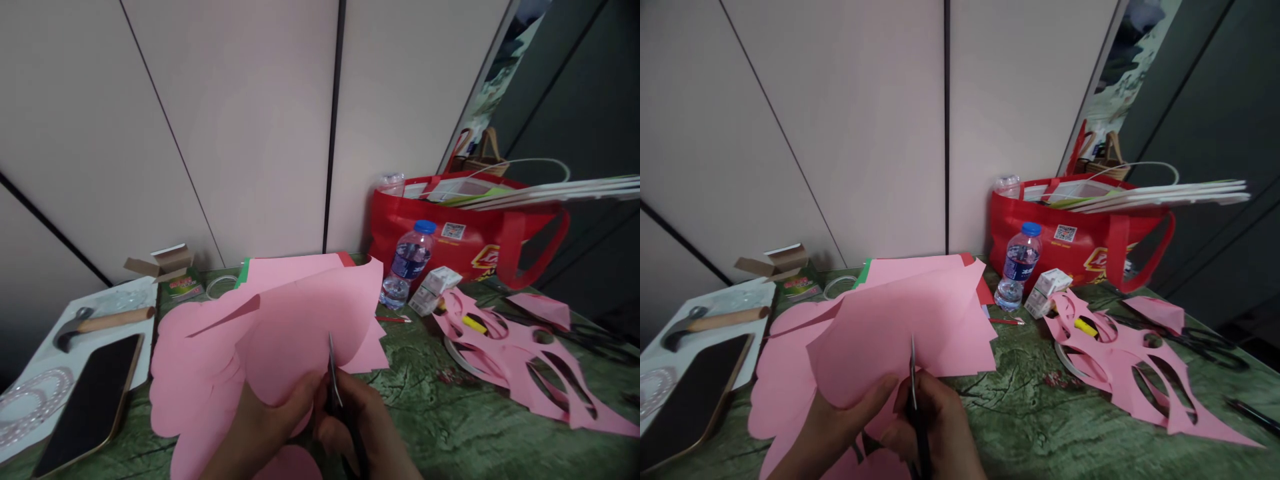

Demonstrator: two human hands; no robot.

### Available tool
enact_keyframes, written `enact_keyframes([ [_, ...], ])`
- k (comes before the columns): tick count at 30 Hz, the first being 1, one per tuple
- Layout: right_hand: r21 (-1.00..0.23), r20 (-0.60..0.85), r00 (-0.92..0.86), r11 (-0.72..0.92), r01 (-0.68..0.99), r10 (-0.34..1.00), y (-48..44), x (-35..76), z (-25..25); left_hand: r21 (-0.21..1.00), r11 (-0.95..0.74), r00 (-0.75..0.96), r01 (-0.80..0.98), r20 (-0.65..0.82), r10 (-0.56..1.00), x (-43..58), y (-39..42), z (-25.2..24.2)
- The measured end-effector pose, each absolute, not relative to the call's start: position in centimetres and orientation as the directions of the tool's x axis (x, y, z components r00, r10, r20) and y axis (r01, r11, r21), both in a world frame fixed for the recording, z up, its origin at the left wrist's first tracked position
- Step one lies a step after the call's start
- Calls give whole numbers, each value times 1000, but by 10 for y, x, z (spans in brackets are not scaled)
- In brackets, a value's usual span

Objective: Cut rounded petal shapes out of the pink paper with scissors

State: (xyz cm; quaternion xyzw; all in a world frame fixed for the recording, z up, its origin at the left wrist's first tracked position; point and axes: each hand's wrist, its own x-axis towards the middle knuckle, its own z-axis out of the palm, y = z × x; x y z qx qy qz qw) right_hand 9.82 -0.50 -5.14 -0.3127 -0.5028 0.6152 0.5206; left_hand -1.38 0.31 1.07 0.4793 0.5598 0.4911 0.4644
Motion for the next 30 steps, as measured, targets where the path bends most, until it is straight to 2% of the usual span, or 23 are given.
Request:
enact_keyframes([
  [8, -954, 57, -311, -41, -298, 949, -8, 101, -45, 991, 50, -38, 122, -45, 998, -20, 4, 5],
  [13, -949, 75, -297, -23, -316, 952, -7, 99, -54, 992, 39, -7, 117, -38, 999, -20, 5, 10],
  [23, -927, 82, -296, -36, -372, 952, -6, 95, -71, 993, -58, -155, 101, 73, 985, -19, 10, -1],
  [30, -935, 108, -256, 11, -355, 961, -7, 95, -55, 991, -22, -181, 129, 45, 982, -9, 3, -3],
])
